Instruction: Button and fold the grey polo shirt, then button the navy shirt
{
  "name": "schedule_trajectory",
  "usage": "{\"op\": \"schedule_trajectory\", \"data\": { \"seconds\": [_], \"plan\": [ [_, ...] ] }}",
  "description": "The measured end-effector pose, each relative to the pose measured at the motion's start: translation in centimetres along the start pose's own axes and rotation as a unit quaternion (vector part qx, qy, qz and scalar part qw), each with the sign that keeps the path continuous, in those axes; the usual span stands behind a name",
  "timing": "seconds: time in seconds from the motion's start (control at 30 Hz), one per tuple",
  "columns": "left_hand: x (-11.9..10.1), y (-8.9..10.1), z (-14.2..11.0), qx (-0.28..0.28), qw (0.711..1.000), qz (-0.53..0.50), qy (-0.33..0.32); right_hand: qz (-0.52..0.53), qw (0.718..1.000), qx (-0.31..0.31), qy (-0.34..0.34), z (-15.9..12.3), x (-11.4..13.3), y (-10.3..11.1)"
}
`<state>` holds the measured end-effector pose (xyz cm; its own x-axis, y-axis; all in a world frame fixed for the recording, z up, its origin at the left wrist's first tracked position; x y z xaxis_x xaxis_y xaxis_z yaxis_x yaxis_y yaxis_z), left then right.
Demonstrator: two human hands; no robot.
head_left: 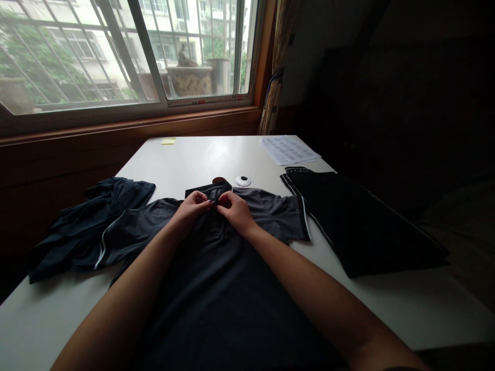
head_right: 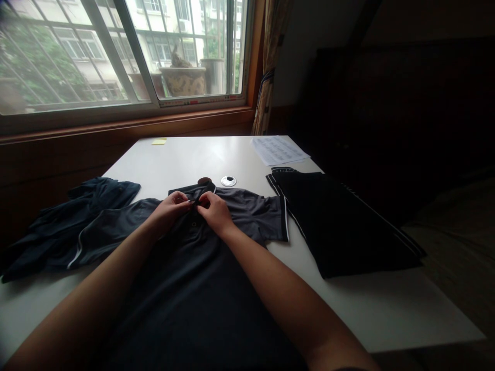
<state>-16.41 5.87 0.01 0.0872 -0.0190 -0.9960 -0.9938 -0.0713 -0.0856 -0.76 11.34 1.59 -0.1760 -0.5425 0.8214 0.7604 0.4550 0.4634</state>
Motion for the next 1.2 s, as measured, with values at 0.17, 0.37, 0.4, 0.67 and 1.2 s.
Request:
{"op": "schedule_trajectory", "data": {
  "seconds": [0.17, 0.37, 0.4, 0.67, 1.2],
  "plan": [
    [-0.26, -0.46, -0.17, -0.004, 0.999, 0.038, 0.009, -0.016, 1.0, -0.004, -0.001, 0.04, 0.01, 0.02],
    [-0.31, -0.75, -0.21, -0.002, 0.999, 0.044, -0.001, -0.03, 1.0, 0.0, 0.004, 0.02, 0.12, 0.07],
    [-0.26, -0.69, -0.22, -0.006, 0.999, 0.042, -0.002, -0.029, 1.0, 0.0, 0.006, 0.0, 0.14, 0.05],
    [-0.32, -0.73, -0.44, -0.031, 0.998, 0.054, -0.023, -0.041, 0.999, -0.004, 0.022, -0.03, 0.23, -0.01],
    [-0.03, -0.32, -0.2, -0.042, 0.995, 0.071, -0.048, -0.052, 0.998, -0.004, 0.026, -0.07, 0.53, 0.08]
  ]
}}
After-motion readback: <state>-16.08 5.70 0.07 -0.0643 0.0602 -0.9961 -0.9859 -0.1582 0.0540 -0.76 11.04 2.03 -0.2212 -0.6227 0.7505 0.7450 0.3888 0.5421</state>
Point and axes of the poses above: each hand's wrist, its own z-axis towards the middle knuckle, its own y-axis out of the back of the hand, x = y × z, the point moved 6 cm from there along z, towards the middle knuckle, and after that the axes turned 11 degrees about x, right-handed, at the moved point
